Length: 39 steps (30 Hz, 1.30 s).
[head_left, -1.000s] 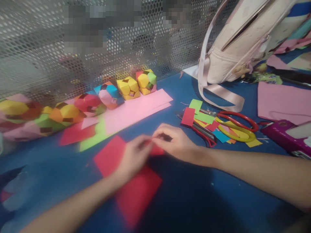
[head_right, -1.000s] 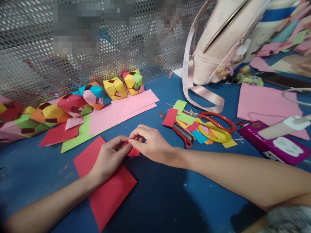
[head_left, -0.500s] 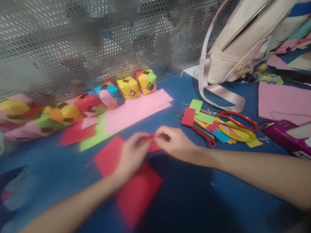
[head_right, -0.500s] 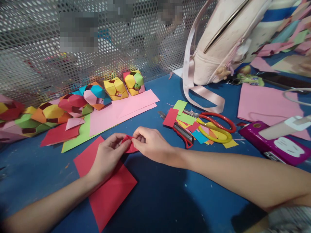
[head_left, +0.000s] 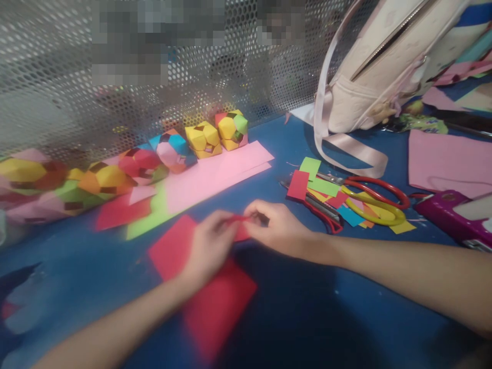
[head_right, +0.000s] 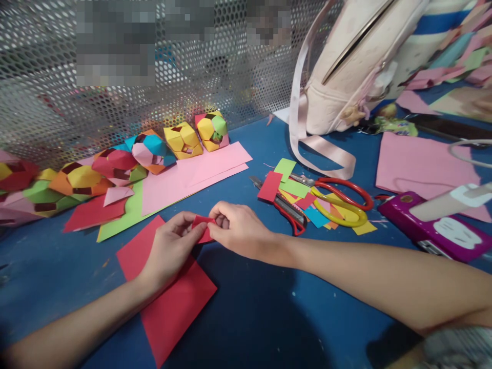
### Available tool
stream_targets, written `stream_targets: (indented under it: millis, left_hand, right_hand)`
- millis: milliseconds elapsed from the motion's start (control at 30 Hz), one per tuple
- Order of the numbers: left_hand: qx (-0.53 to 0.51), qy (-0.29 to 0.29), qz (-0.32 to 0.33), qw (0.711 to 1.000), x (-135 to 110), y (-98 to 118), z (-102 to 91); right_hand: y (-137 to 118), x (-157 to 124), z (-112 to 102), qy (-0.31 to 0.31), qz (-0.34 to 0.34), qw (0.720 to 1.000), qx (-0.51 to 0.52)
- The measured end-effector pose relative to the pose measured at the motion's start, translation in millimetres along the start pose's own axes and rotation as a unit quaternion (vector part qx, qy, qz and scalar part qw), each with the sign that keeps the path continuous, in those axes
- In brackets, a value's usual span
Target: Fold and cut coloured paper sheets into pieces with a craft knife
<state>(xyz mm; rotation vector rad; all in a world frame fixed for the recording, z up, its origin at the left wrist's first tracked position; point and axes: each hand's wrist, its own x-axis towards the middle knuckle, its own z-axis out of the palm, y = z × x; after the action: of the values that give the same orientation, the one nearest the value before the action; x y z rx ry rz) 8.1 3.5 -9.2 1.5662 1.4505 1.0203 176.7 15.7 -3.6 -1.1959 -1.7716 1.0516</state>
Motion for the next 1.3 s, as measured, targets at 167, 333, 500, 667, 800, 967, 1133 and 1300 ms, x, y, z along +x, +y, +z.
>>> stream_targets:
  millis: [167, 333, 500, 667, 800, 967, 1133, 1300]
  left_hand:
    - [0.004, -0.001, 0.02, 1.0, -2, 2, 0.0]
    - [0.016, -0.024, 0.022, 0.999, -2, 3, 0.2]
    - [0.016, -0.019, 0.019, 0.999, -4, 5, 1.1]
    - [0.016, -0.015, 0.025, 0.999, -4, 4, 0.9]
    - [0.009, -0.02, 0.023, 1.0, -3, 2, 0.3]
    - [0.018, -0.004, 0.038, 0.999, -3, -2, 0.4]
    - [-0.011, 0.023, 0.051, 0.998, -4, -7, 0.6]
    - [-0.012, 0.009, 0.03, 0.999, -3, -2, 0.0]
  right_hand:
    - [4, 0, 2, 0.005, -0.025, 0.994, -0.11]
    - [7, -1, 3, -0.002, -0.045, 0.99, -0.133]
    - [9, -1, 4, 0.0, -0.067, 0.99, -0.122]
    - [13, -2, 5, 0.024, -0.122, 0.983, -0.136]
    - [15, -2, 5, 0.02, -0.136, 0.981, -0.137]
    - [9, -2, 3, 0.024, -0.089, 0.989, -0.114]
    - [2, -1, -1, 0.001, -0.035, 0.996, -0.076]
    - [2, -1, -2, 0.006, -0.038, 0.998, -0.059]
